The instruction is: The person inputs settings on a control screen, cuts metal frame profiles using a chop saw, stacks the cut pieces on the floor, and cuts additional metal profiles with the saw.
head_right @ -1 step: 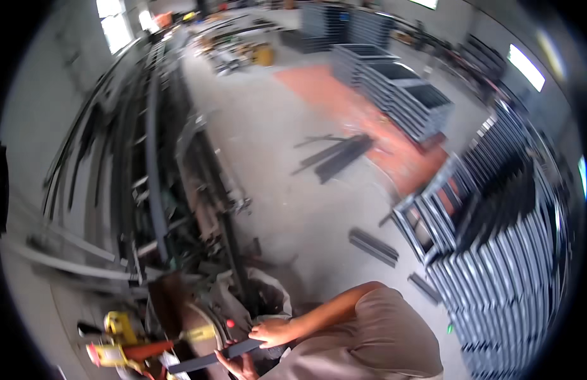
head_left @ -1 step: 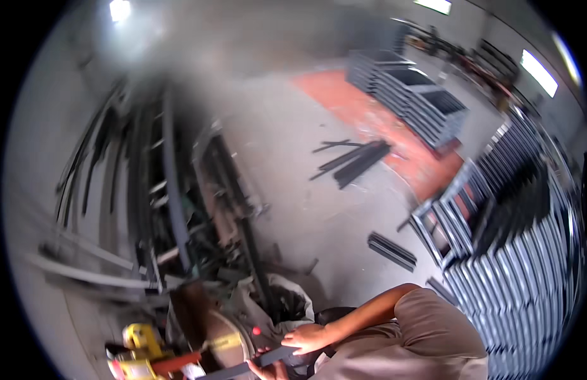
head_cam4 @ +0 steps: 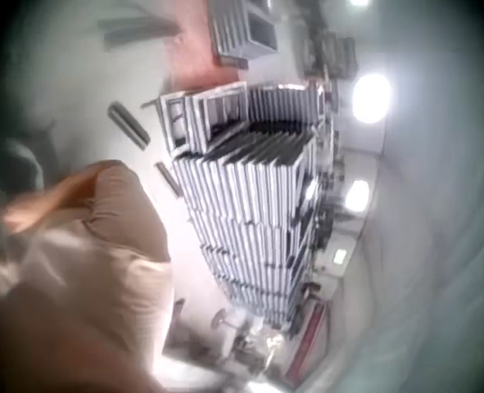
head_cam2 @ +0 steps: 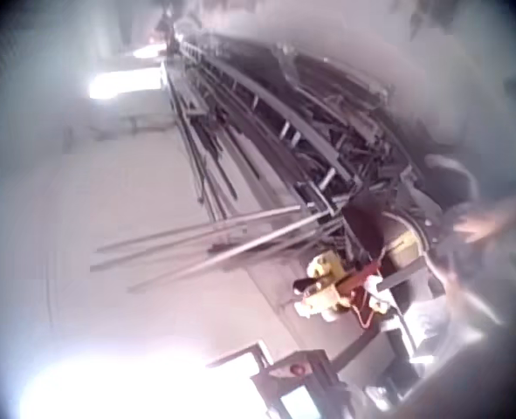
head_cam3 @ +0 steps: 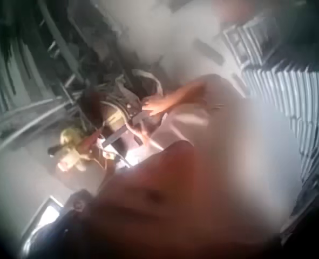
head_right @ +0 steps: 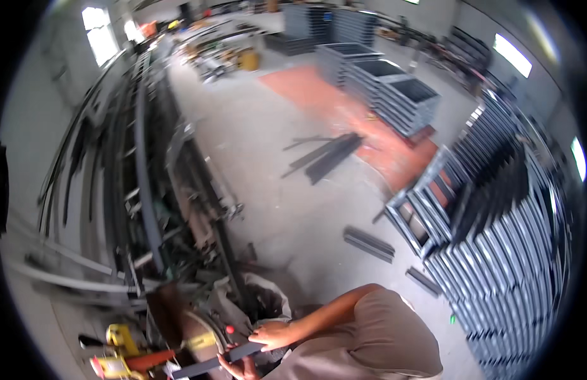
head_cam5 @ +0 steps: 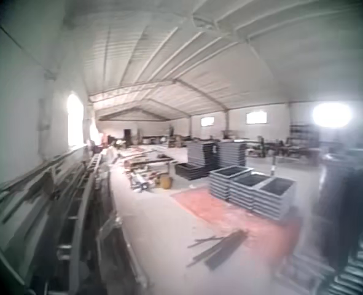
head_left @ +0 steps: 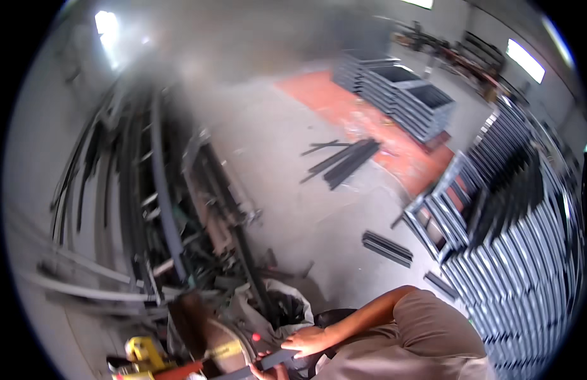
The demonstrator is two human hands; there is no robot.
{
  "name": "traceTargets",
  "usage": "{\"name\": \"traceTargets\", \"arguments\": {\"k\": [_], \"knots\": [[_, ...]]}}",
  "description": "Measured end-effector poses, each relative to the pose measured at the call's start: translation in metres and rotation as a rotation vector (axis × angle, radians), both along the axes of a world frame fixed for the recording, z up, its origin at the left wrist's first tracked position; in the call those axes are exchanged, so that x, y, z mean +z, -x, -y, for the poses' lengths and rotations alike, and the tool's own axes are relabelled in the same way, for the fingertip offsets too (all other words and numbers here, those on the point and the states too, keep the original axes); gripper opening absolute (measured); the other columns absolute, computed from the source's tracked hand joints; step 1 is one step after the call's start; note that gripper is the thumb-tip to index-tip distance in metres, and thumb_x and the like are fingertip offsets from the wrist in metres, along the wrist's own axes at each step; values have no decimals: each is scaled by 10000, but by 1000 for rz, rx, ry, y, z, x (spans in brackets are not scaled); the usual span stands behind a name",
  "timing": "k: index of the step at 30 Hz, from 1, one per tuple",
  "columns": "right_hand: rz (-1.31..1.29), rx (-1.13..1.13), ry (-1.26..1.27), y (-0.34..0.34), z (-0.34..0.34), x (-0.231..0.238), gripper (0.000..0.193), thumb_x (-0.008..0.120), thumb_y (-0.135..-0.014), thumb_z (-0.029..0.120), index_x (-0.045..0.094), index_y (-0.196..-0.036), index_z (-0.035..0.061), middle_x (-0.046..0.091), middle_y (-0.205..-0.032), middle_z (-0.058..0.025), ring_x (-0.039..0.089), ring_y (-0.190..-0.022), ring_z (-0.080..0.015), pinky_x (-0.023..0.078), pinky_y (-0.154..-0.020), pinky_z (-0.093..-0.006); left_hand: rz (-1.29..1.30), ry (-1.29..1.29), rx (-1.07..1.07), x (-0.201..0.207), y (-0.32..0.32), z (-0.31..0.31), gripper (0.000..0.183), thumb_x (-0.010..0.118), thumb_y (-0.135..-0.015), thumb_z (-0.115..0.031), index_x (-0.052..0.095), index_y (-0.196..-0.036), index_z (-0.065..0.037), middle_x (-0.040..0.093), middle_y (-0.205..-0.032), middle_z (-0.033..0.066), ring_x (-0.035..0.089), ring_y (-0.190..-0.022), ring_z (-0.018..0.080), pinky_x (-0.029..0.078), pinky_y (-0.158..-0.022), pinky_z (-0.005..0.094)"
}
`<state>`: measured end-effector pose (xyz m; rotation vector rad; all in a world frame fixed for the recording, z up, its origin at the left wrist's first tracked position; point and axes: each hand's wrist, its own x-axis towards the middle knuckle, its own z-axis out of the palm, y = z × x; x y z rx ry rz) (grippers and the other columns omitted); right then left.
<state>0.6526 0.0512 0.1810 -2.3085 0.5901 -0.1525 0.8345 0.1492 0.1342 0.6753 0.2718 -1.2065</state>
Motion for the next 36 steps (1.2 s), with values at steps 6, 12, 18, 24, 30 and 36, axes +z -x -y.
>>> {"name": "traceTargets", "arguments": {"k": [6, 12, 18, 24, 30, 36], "knots": [[-116, -271, -4, 23, -30, -33, 343, 697, -784, 229, 512, -999, 37, 621, -910, -161, 642, -887, -346, 508, -741, -466, 198, -299, -558, -45, 11, 35, 292, 623, -930, -347, 627, -926, -56, 657, -849, 72, 621, -832, 204, 512, -833, 387], [-246, -148, 16, 19, -14, -17, 292, 686, -771, 208, 565, -971, 33, 654, -881, -161, 668, -816, -355, 533, -669, -467, 506, -488, -849, -75, -39, -18, 271, 632, -927, -309, 626, -940, -38, 665, -855, 86, 626, -827, 203, 521, -817, 380], [-145, -51, -48, 2, 28, -34, 176, 629, -775, 226, 611, -908, 112, 655, -895, -107, 643, -876, -325, 527, -728, -450, 2295, -649, -350, 11, -37, -56, 574, 841, -623, -146, 571, -1107, 4, 607, -1080, 193, 577, -1018, 382, 475, -892, 470], [-430, 484, 399, -88, 62, -5, 356, 747, -725, 260, 592, -1007, 107, 639, -895, -96, 651, -858, -303, 538, -713, -422, 2143, -785, -635, -34, -88, -100, 335, 642, -756, -194, 566, -1050, -51, 562, -1067, 148, 532, -1067, 345, 431, -945, 450], [-102, 690, 462, -177, 47, -42, 487, 816, -661, 200, 574, -1069, 95, 625, -918, -93, 616, -868, -299, 508, -757, -415, 2145, -1048, -240, -57, -114, -159, 343, 551, -801, -152, 572, -1126, -44, 566, -1049, 105, 541, -1044, 289, 398, -992, 406], [39, 710, 557, -248, -7, -11, 538, 794, -678, 144, 568, -1160, 63, 580, -1088, -105, 533, -1068, -303, 441, -928, -411, 1964, -1288, -149, -95, -138, -193, 275, 550, -797, -120, 573, -1063, -55, 559, -1000, 112, 545, -1020, 288, 418, -939, 409]]}}
